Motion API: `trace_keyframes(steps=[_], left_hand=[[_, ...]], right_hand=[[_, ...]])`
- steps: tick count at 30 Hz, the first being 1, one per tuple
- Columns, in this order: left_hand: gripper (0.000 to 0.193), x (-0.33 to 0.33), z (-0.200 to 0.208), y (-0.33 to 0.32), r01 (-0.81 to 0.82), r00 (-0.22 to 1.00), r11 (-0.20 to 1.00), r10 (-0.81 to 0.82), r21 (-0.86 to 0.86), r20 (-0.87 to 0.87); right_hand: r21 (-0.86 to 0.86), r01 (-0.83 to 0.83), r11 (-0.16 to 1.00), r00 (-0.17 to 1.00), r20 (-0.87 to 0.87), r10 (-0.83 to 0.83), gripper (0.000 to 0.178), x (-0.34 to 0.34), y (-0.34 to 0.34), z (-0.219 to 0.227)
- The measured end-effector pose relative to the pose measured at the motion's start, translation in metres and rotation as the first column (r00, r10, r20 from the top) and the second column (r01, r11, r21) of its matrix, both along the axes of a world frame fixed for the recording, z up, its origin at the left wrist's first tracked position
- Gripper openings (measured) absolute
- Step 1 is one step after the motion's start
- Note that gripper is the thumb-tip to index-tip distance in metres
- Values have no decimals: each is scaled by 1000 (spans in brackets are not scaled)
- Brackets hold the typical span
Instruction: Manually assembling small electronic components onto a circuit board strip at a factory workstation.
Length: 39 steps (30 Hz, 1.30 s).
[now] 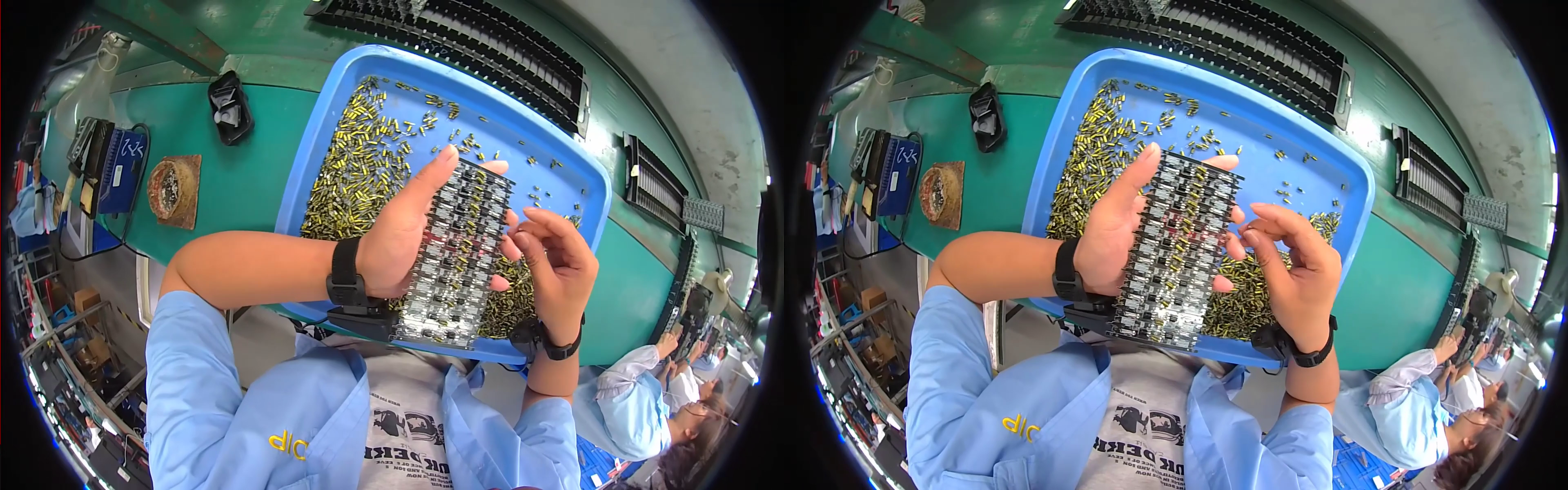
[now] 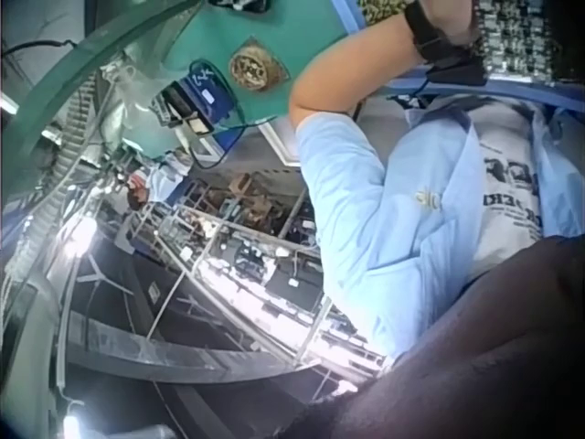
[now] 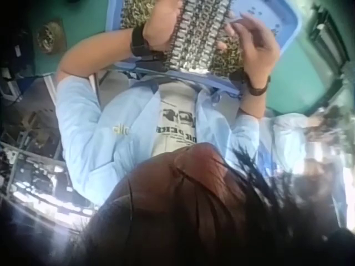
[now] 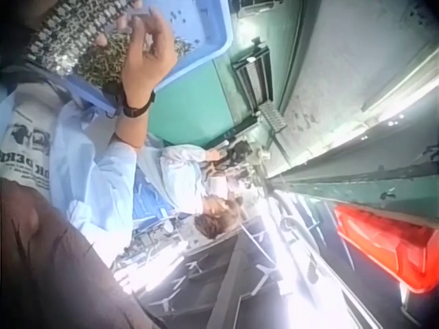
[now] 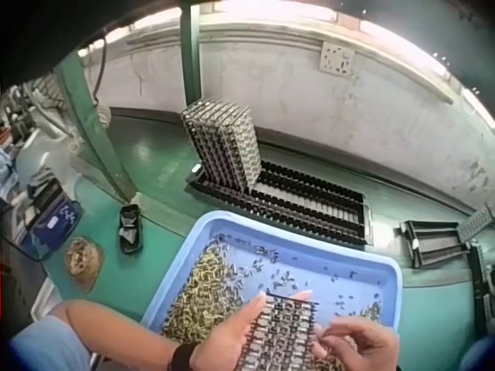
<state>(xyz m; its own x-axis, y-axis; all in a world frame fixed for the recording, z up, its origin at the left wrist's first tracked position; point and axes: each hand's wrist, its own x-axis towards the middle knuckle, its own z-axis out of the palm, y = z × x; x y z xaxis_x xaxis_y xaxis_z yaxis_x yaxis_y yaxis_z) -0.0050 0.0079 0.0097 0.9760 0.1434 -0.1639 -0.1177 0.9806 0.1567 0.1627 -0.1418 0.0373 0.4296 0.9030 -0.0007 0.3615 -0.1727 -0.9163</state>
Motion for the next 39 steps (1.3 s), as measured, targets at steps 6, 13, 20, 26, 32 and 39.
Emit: trace_keyframes(steps=[6, 13, 20, 26, 32, 39], left_hand=[[80, -2, -4, -1, -27, 999, 1000, 27, 8, 17], [78, -1, -3, -3, -40, 999, 999, 40, 19, -31], [76, -3, -3, -5, -34, 998, 999, 35, 27, -46], [71, 1, -7, -9, -54, 998, 997, 55, 52, -26], [68, 0, -6, -11, -44, 998, 992, 50, 116, -48], [68, -1, -7, -10, -47, 998, 990, 51, 131, -26]], right_hand=[[160, 94, 983, 964, -261, -49, 7, -2, -4, -2], [258, 131, 957, 928, -370, -28, 13, -5, -4, -4], [293, -33, 956, 998, -50, 50, 22, -1, -3, -5], [244, -184, 952, 973, 184, 141, 27, -9, -2, -1], [243, -284, 928, 916, 356, 187, 28, -19, 2, 2], [228, -349, 909, 866, 450, 219, 33, -23, 3, 3]])
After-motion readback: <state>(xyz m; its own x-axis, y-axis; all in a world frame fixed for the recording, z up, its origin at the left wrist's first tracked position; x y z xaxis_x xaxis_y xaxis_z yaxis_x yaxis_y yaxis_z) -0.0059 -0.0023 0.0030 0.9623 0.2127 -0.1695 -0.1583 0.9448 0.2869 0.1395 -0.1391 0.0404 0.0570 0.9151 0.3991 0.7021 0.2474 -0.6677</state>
